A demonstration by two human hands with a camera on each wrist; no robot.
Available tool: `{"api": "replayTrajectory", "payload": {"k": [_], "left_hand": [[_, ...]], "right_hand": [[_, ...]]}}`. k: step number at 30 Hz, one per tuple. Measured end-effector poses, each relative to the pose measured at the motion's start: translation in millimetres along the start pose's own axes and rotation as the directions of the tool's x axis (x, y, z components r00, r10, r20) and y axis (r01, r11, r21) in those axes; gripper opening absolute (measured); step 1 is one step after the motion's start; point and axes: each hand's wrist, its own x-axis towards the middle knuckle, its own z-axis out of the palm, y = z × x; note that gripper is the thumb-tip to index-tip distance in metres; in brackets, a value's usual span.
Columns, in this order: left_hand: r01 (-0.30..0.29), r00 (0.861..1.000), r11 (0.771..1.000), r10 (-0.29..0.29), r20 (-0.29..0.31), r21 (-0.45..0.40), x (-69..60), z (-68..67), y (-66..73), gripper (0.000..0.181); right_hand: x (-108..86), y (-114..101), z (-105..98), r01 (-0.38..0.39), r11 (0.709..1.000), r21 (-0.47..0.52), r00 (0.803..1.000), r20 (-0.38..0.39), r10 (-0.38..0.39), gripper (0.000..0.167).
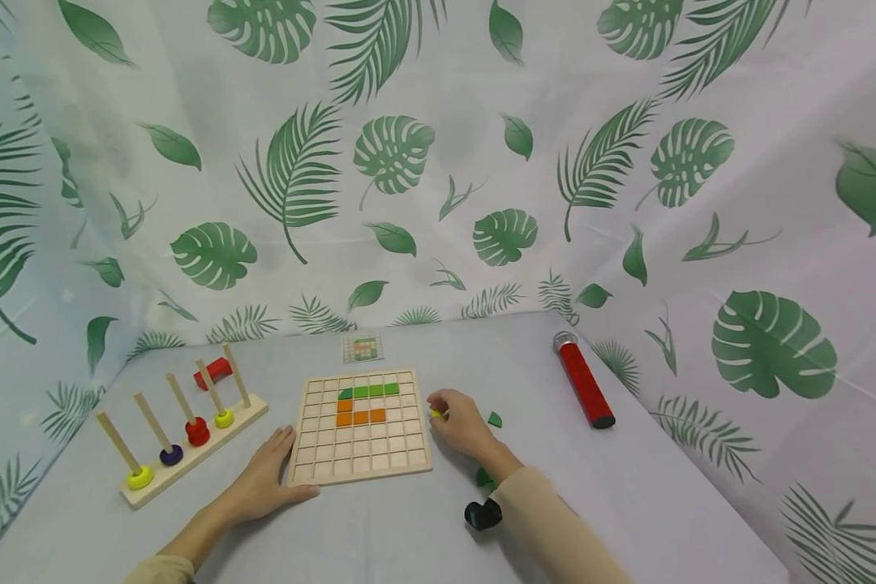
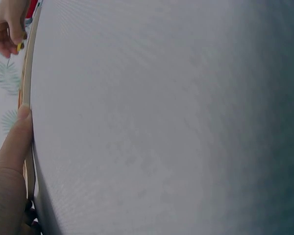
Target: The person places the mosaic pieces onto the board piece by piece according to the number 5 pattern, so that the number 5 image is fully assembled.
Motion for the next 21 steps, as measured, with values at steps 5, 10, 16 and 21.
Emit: {"api": "replayTrajectory", "payload": {"k": [5,10,16,21], "left_hand": [[-0.006,1.0,1.0,0.006,0.001,-0.005,-0.1,-1.1,0.4,0.113],[0.004,1.0,1.0,-0.004,0.006,-0.016,-0.6,-0.2,1.3,0.114],[0.001,1.0,1.0,-0.001,-0.005,-0.022,0.4,0.6,-0.4,0.114],[0.01,1.0,1.0,-0.01,-0.008,-0.026,-1.1,-0.4,0.5,0.113]], "right_hand": [[13.6,-11.0,15.4,0.027,0.999,0.028,0.999,0.036,-0.028,0.028],[22.1,-17.0,28.5,0.045,0.999,0.01,0.997,0.061,-0.045,0.027],[30.0,-17.0,36.7,0.044,0.999,-0.015,0.996,0.079,-0.043,0.027],[33.6,-17.8,42.2,0.057,0.998,-0.014,0.995,0.086,-0.056,0.026]]}}
